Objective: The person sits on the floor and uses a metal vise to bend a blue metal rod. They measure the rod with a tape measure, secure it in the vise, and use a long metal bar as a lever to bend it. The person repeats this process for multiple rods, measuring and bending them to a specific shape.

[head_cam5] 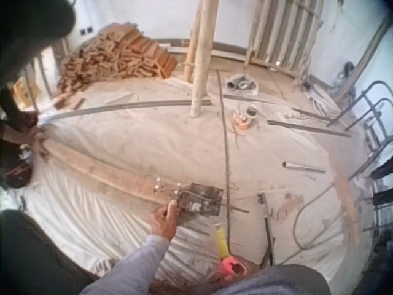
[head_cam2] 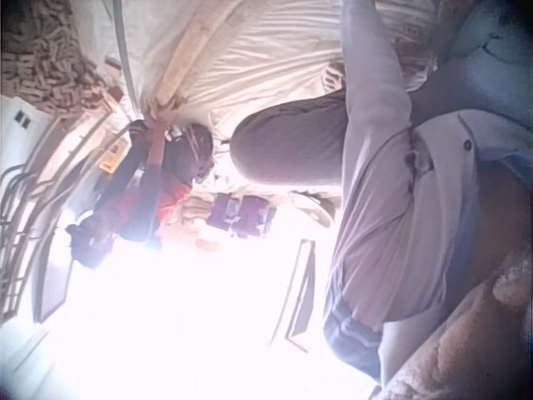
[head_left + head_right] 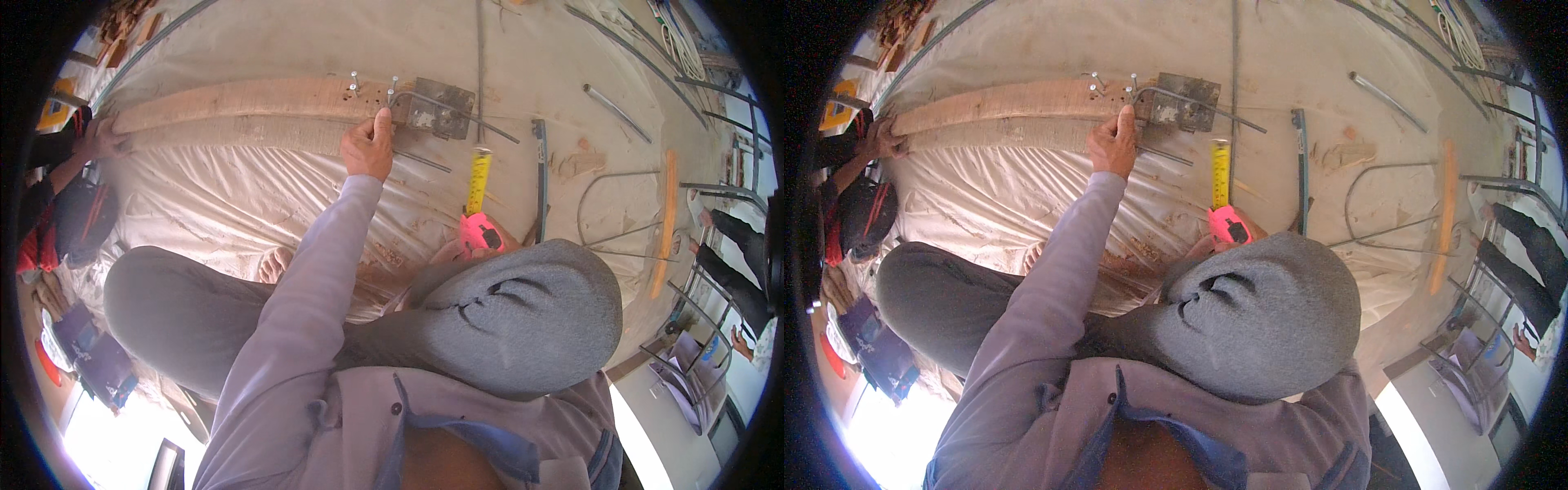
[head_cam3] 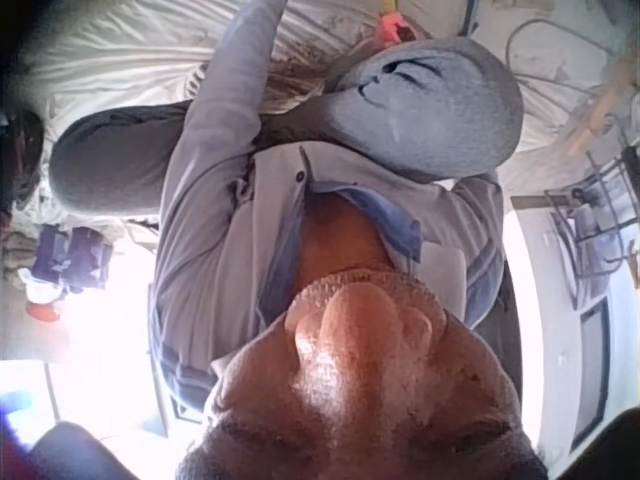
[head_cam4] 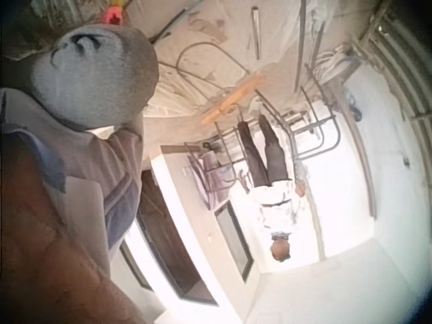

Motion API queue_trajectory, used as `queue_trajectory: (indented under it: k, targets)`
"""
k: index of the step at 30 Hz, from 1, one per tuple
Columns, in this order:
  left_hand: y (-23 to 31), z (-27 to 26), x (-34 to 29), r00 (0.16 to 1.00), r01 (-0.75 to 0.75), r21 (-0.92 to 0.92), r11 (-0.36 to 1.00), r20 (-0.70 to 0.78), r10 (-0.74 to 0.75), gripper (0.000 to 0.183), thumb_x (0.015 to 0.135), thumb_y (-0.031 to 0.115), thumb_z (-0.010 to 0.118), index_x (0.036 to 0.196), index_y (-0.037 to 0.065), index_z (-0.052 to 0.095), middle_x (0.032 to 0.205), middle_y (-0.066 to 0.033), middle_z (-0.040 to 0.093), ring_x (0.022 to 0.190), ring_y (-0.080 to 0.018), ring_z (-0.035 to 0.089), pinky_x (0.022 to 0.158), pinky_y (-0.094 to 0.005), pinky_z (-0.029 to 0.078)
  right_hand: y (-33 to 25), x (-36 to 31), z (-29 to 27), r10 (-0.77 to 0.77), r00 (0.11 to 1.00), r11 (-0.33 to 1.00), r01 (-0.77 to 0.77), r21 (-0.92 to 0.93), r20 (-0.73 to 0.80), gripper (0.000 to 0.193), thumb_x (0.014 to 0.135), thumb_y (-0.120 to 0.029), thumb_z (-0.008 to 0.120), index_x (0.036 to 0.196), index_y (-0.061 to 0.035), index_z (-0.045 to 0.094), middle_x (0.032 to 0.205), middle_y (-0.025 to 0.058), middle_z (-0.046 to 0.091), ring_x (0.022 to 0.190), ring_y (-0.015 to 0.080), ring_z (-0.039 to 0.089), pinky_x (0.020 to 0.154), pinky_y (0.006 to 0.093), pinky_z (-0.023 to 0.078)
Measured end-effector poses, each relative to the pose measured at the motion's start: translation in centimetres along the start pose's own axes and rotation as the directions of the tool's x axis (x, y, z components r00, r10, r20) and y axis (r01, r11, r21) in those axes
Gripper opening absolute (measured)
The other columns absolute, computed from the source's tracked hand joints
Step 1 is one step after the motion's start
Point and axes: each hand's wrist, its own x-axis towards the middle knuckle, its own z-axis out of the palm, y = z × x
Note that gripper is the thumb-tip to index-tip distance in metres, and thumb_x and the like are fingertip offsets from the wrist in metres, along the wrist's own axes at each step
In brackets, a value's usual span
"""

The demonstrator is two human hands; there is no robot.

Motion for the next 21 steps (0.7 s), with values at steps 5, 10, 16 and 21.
queue_trajectory:
  k: [5,10,16,21]
  targets:
    - [0.3,0.9,0.1,1.0,0.0,0.08,0.997,-0.01,0.0,0.05,0.089,0.044,0.055,0.069,-0.001,0.062,0.052,-0.0125,0.048,0.05,-0.0197,0.042,0.052,-0.0373,0.039,-4.9,-2.5,-2.7,0.138,0.987,0.968,-0.151,-0.198,-0.077,0.063,0.073,-0.022,0.073,0.129,-0.0051,0.049,0.116,0.0093,0.059,0.11,0.0166,0.054,0.094,0.0296,0.04]
    - [-0.1,0.4,0.1,0.995,-0.019,0.132,0.991,-0.092,0.032,0.049,0.089,0.047,0.055,0.071,0.001,0.064,0.056,-0.017,0.051,0.05,-0.0268,0.047,0.053,-0.0395,0.04,-15.7,-1.9,-5.1,-0.078,0.988,0.671,-0.045,-0.74,-0.13,0.049,0.068,-0.044,0.071,0.105,-0.013,0.062,0.09,0.0144,0.063,0.084,0.0306,0.061,0.072,0.0402,0.047]
    - [-0.6,1.6,0.3,0.997,-0.033,0.095,0.995,-0.063,0.039,0.048,0.089,0.046,0.055,0.071,0.002,0.065,0.057,-0.0183,0.053,0.051,-0.0296,0.048,0.053,-0.0402,0.041,-16.8,1.9,-5.8,-0.106,0.991,0.494,-0.019,-0.869,-0.082,0.052,0.067,-0.054,0.065,0.094,-0.0094,0.064,0.078,0.0173,0.062,0.073,0.0355,0.06,0.064,0.0432,0.045]
    - [0.2,1.3,0.1,0.995,-0.066,0.066,0.996,-0.069,0.07,0.048,0.09,0.043,0.054,0.071,0.0,0.064,0.056,-0.0161,0.053,0.051,-0.025,0.05,0.054,-0.0391,0.041,-16.2,4.3,-5.6,-0.106,0.989,0.579,-0.026,-0.815,-0.107,0.056,0.065,-0.06,0.062,0.079,-0.0066,0.066,0.068,0.0188,0.061,0.066,0.0361,0.06,0.06,0.0443,0.044]
